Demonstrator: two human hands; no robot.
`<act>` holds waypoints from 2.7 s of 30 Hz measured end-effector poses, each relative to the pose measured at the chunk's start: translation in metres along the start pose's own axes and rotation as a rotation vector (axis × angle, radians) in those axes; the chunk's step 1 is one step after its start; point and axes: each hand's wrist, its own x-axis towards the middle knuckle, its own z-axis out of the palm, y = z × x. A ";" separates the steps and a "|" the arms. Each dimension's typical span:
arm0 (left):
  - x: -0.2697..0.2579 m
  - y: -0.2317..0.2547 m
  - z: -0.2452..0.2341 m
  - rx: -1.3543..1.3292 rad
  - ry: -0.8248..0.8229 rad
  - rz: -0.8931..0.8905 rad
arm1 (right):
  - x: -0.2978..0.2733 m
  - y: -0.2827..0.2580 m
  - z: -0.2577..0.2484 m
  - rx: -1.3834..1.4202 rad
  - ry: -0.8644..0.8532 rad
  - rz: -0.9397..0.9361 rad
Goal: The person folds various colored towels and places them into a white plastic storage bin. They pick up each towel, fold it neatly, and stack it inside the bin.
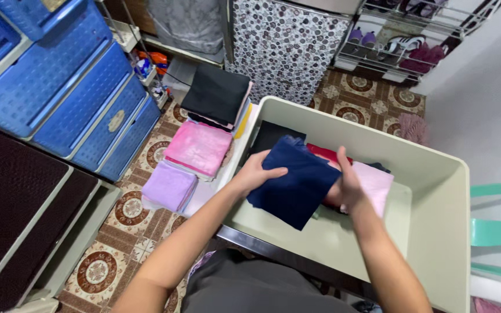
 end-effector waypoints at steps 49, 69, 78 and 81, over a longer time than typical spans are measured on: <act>0.032 -0.078 -0.083 0.573 -0.483 -0.469 | 0.092 0.179 -0.087 -1.896 0.000 0.393; 0.194 -0.029 -0.173 1.390 0.639 -0.256 | 0.191 0.026 0.010 -1.113 0.430 -0.262; 0.210 -0.063 -0.197 1.612 0.693 -0.197 | 0.219 0.022 -0.013 -0.970 0.406 -0.287; 0.206 -0.063 -0.204 1.641 0.739 -0.099 | 0.252 0.023 -0.028 -0.730 0.309 -0.332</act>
